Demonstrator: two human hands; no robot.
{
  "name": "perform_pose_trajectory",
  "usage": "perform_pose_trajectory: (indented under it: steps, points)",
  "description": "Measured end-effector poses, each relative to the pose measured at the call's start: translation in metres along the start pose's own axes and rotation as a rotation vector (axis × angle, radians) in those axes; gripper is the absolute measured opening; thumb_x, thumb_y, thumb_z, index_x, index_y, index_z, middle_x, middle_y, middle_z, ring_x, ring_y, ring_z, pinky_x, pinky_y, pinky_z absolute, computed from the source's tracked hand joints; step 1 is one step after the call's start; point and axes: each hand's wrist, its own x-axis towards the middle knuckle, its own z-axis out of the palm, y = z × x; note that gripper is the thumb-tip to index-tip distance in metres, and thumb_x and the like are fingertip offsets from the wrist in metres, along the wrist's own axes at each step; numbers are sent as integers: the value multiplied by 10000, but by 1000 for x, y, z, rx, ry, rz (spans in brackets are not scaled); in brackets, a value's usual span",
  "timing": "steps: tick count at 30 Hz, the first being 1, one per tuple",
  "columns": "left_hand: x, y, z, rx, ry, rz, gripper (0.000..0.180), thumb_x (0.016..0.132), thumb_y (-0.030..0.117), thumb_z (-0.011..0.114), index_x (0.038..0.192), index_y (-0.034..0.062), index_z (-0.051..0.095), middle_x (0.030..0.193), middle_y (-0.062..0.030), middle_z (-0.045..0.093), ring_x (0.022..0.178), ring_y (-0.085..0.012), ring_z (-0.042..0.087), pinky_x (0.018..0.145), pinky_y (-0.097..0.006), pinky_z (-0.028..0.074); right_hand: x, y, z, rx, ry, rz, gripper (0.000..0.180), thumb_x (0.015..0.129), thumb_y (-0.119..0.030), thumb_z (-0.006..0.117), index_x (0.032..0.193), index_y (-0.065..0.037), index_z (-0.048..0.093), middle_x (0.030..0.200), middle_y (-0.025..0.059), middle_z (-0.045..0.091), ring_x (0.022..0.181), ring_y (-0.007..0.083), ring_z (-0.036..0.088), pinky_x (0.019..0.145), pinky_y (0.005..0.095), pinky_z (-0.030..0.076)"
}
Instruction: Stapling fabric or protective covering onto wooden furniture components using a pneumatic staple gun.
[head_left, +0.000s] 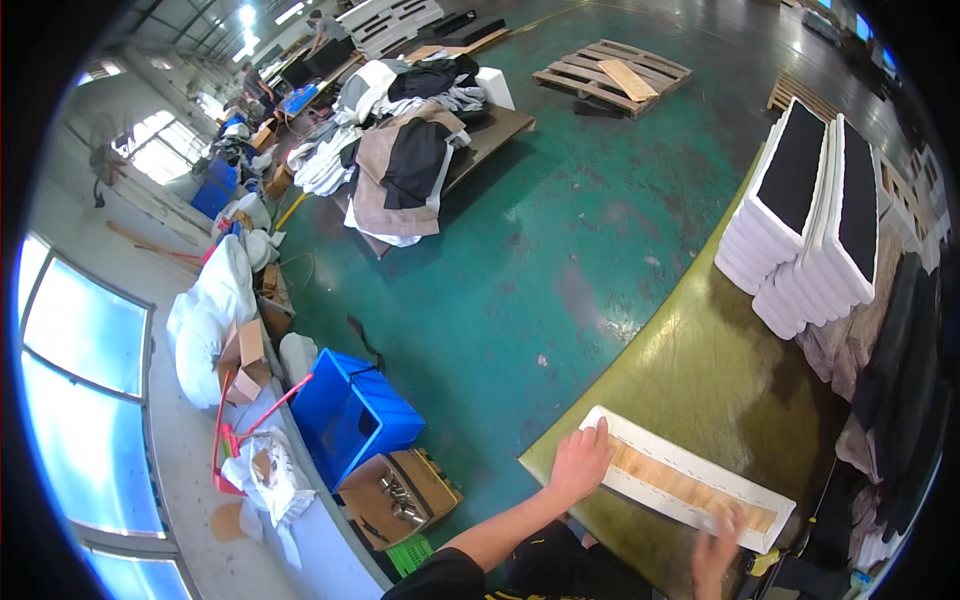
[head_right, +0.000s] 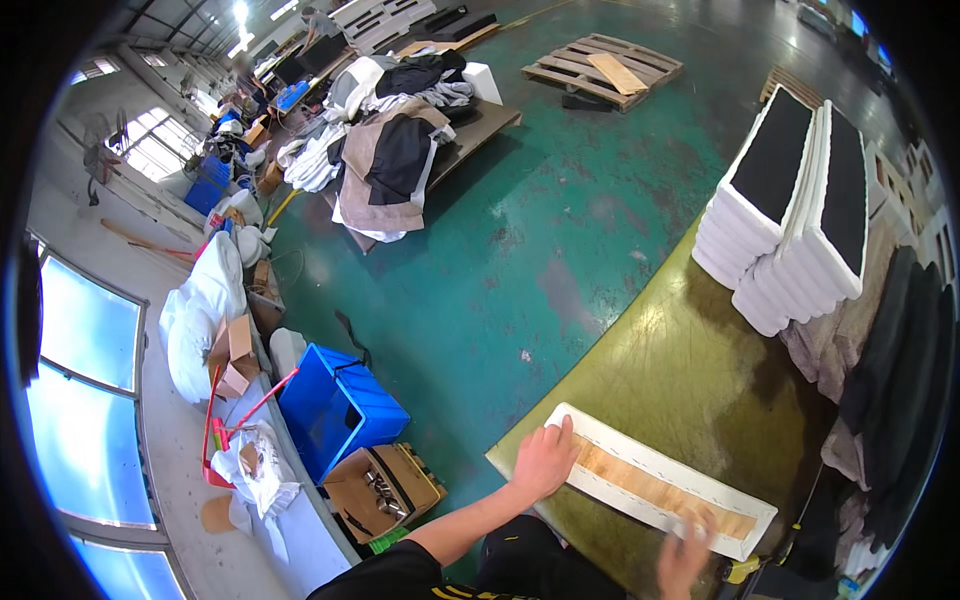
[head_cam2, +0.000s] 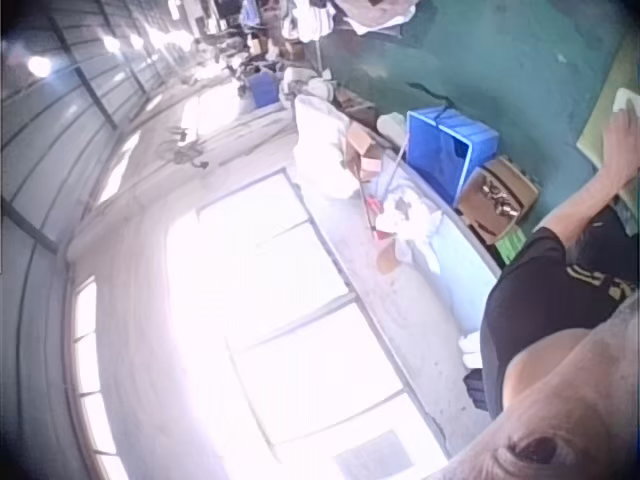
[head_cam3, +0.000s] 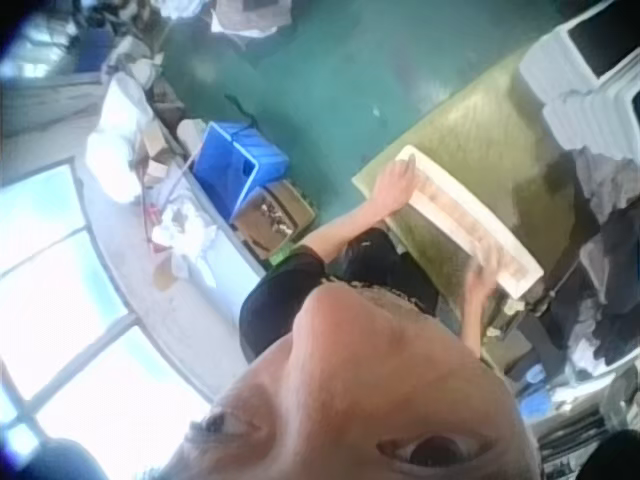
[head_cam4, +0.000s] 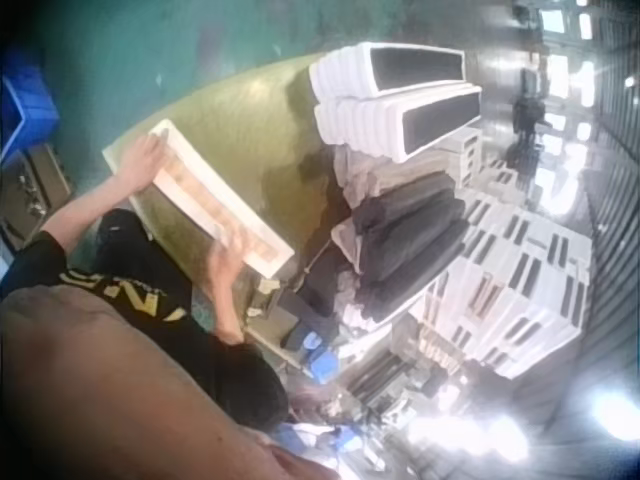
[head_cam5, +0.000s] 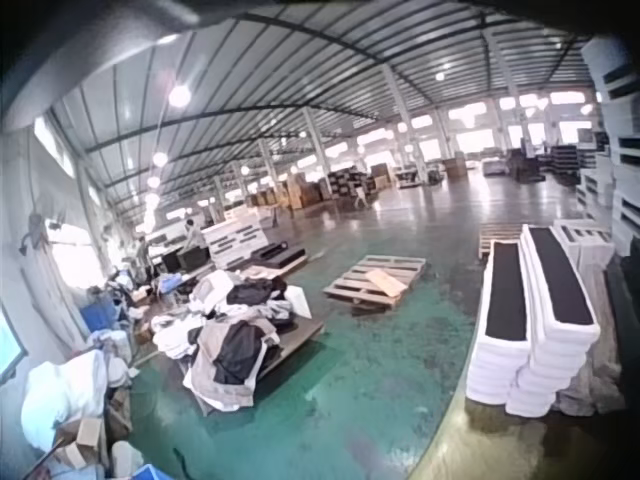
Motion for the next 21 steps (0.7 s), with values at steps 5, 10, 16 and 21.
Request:
perform_pose_trajectory:
  steps: [5,10,16,21]
  points:
    - [8,-4,8,-61,57,39,580,883,311,667,1355,-8,557,885,-70,499,816,-235,549,675,-391,468,-133,122,-44,-510,-41,376,719,927,-461,666,1485,-47,481,1496,212,473,1344,386,471,1127,510,345]
    - [13,-1,1,-55,59,49,548,883,296,661,1329,-11,579,878,-64,520,804,-225,570,654,-381,480,-158,98,-44,-966,-421,624,815,940,-542,608,1543,-45,377,1438,218,509,1255,378,524,1051,519,406]
    - [11,3,2,-38,43,13,556,883,287,660,1332,-27,571,891,-63,541,800,-218,586,617,-369,513,-169,154,-59,-768,-98,559,804,947,-442,613,1549,5,324,1445,266,487,1252,418,521,1069,513,396]
    - [6,11,2,-54,46,16,536,887,247,610,1326,-57,567,872,-63,542,791,-210,583,608,-342,509,-135,150,-73,-361,-70,574,755,911,-210,661,1533,42,317,1487,299,443,1334,434,469,1128,460,354]
